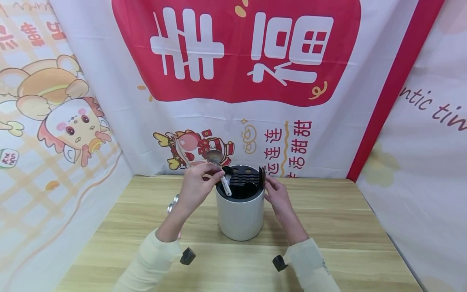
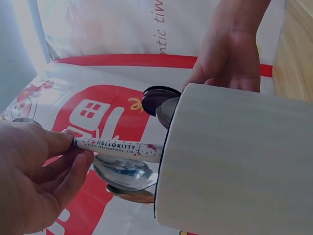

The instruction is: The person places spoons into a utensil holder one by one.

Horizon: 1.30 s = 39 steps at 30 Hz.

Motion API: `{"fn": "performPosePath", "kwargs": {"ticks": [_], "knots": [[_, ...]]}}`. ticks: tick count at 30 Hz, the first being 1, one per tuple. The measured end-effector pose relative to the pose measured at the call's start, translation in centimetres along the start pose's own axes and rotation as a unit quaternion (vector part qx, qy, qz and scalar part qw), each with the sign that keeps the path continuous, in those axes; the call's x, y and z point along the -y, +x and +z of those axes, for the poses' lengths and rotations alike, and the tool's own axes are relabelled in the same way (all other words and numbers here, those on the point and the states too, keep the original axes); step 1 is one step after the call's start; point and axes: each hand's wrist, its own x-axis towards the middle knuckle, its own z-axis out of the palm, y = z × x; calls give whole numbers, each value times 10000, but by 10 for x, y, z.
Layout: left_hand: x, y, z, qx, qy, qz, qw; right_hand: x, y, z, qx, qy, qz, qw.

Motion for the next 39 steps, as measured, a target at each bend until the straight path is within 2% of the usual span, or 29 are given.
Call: {"fn": "performPosePath", "kwargs": {"ticks": [8,14,25,33,39], "knots": [[1,1,12,303,257,204,9990,1,-1,1,4,-59,44,10000],[4,1,19,550,66,145,9984,-1,0,3,4,-14,-80,10000],[6,1,23,522,37,25,9986,-3,2,2,-17,-24,-175,9998],[5,1,27,591,541,228,9965,-2,1,1,-6,-91,-47,9999],[2,0,29,724,1113,375,9904,-1,0,1,-17,-118,-30,9999]]}}
